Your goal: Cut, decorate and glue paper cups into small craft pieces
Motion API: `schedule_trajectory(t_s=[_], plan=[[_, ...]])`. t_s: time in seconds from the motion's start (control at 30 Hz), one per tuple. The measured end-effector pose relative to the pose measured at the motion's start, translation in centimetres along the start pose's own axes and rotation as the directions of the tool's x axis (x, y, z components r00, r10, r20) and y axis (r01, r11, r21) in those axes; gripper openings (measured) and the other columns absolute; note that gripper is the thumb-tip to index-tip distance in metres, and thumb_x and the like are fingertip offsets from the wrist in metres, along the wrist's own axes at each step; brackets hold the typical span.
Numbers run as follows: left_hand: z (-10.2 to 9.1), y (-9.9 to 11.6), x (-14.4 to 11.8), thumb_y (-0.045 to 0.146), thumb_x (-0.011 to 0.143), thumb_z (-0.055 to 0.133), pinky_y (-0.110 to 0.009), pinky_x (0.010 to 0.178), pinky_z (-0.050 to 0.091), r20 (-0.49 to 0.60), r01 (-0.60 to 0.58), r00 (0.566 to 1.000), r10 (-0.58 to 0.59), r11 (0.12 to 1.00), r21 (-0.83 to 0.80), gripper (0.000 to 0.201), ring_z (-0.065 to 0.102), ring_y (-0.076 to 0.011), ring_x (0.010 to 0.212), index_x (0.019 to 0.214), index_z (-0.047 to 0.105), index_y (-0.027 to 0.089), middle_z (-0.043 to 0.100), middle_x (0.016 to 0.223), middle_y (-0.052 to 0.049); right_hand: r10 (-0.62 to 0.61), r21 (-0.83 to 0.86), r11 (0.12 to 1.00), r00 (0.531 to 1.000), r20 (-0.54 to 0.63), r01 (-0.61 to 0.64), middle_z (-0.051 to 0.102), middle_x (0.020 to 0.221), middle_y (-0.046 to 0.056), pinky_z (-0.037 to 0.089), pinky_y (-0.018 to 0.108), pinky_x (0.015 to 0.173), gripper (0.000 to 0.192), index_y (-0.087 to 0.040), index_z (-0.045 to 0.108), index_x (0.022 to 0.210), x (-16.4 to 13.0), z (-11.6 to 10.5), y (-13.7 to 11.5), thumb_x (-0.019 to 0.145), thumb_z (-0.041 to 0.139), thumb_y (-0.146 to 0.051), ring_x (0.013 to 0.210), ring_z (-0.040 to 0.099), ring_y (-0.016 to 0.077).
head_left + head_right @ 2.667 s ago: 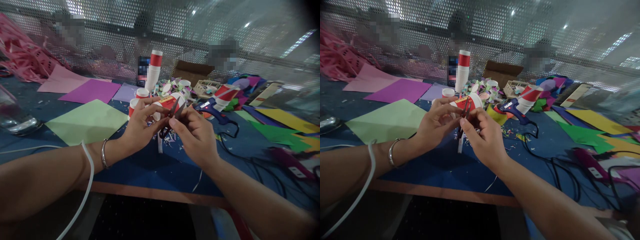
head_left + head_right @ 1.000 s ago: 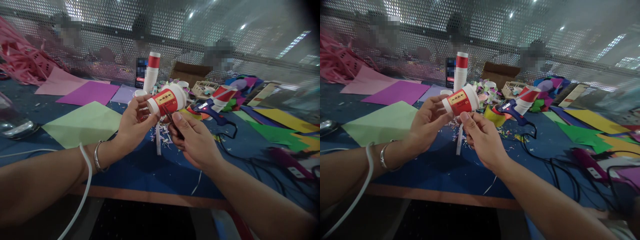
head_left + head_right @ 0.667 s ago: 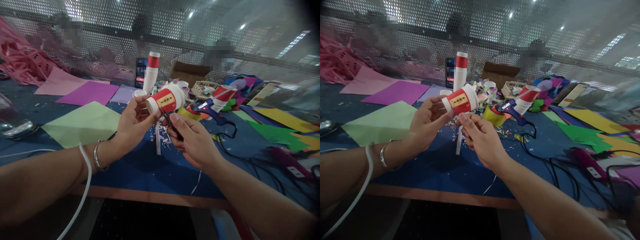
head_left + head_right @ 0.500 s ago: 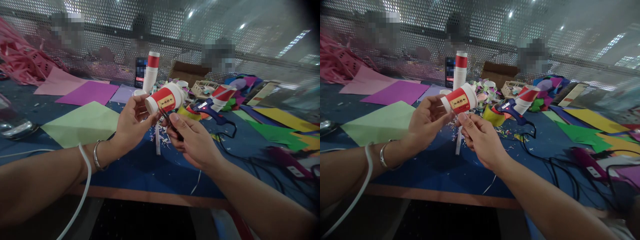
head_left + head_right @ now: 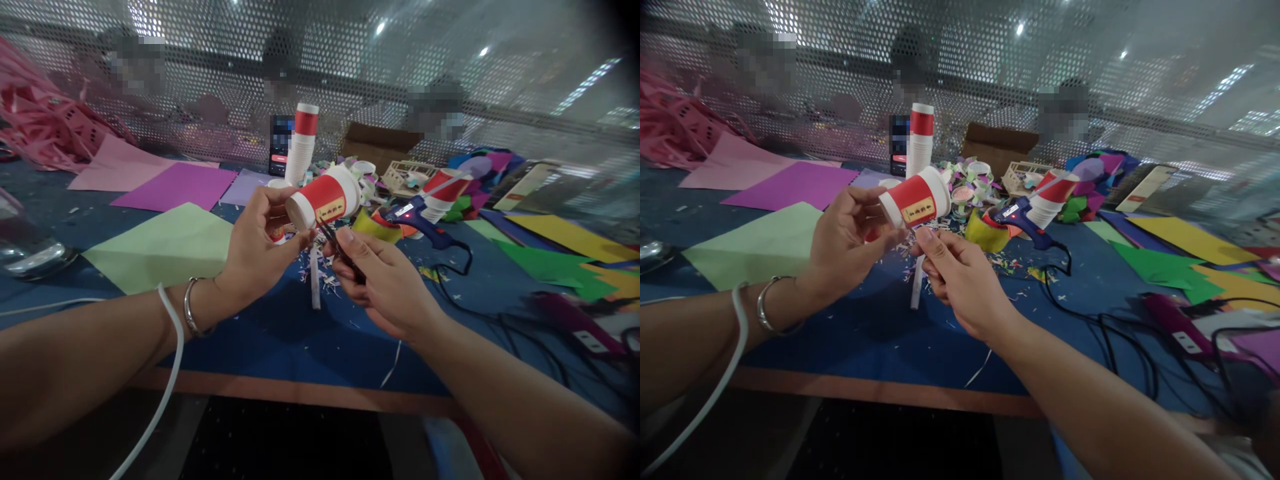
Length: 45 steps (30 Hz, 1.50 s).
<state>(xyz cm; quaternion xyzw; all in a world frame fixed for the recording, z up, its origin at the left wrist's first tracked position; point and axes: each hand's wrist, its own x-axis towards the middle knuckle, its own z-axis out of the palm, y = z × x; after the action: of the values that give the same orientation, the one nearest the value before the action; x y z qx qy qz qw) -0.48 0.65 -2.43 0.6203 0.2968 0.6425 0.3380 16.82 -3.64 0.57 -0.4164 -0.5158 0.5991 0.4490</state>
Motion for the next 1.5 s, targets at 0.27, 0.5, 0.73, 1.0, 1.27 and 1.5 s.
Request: schedule_trajectory(t_s=[0.27,0.5,0.73,1.0,1.27,1.5], plan=[[-0.2,0.1,-0.2,0.024,0.072,0.086,-0.036,0.087,0.059,0.029,0.017,0.999,-0.019,0.999,0.051,0.048,0.070,-0.0217,0.098,0.110,0.056,0.021,0.071,0.107,-0.007,-0.004,0.004,1.000,1.000,-0.008,0.004,0.035,0.059,-0.008,0.007,0.023,0.038,0.041,-0.020,0.061,0.081,0.1,0.1,0.2,0.085,0.070,-0.059,0.042,0.020,0.0035],[-0.2,0.4,-0.2,0.020,0.074,0.083,-0.038,0.084,0.059,0.038,-0.031,0.999,0.027,0.994,0.101,0.044,0.068,-0.0203,0.091,0.109,0.057,0.024,0.070,0.107,-0.005,0.009,0.016,1.000,1.000,-0.012,-0.009,0.035,0.057,-0.008,0.007,0.022,0.037,0.040,-0.020,0.060,0.080,0.0,0.3,0.5,0.086,0.070,-0.059,0.042,0.020,0.0037],[-0.6,0.8,-0.3,0.014,0.078,0.078,-0.041,0.090,0.058,0.082,-0.163,0.986,0.146,0.948,0.272,0.044,0.068,-0.0228,0.100,0.115,0.057,0.025,0.067,0.120,-0.006,0.014,0.044,0.999,1.000,0.004,-0.014,0.034,0.058,-0.008,0.006,0.022,0.038,0.039,-0.020,0.061,0.080,-0.1,0.4,0.5,0.087,0.070,-0.057,0.042,0.020,0.0034],[0.0,0.2,-0.5,0.022,0.078,0.082,-0.039,0.086,0.059,0.111,-0.149,0.986,0.122,0.949,0.279,0.046,0.069,-0.0231,0.100,0.117,0.057,0.026,0.068,0.122,-0.006,0.015,0.085,0.996,1.000,0.020,-0.017,0.036,0.059,-0.007,0.006,0.022,0.039,0.044,-0.019,0.060,0.079,0.4,0.2,0.2,0.087,0.067,-0.062,0.042,0.021,0.0029],[0.5,-0.6,-0.7,0.018,0.069,0.086,-0.041,0.083,0.063,0.040,-0.176,0.984,0.171,0.962,0.209,0.048,0.070,-0.0218,0.096,0.106,0.055,0.020,0.063,0.108,-0.006,0.029,0.102,0.994,0.999,-0.034,-0.026,0.035,0.057,-0.007,0.007,0.021,0.038,0.046,-0.019,0.058,0.077,0.2,0.8,0.3,0.085,0.069,-0.063,0.041,0.022,0.0026],[0.5,-0.7,-1.2,0.019,0.068,0.087,-0.044,0.084,0.064,0.025,-0.169,0.986,0.167,0.972,0.164,0.049,0.067,-0.0224,0.098,0.105,0.055,0.021,0.057,0.110,-0.006,-0.010,0.098,0.995,0.999,-0.053,0.015,0.034,0.053,-0.008,0.008,0.020,0.038,0.044,-0.019,0.058,0.075,0.0,0.8,0.8,0.086,0.070,-0.060,0.041,0.022,0.0026]])
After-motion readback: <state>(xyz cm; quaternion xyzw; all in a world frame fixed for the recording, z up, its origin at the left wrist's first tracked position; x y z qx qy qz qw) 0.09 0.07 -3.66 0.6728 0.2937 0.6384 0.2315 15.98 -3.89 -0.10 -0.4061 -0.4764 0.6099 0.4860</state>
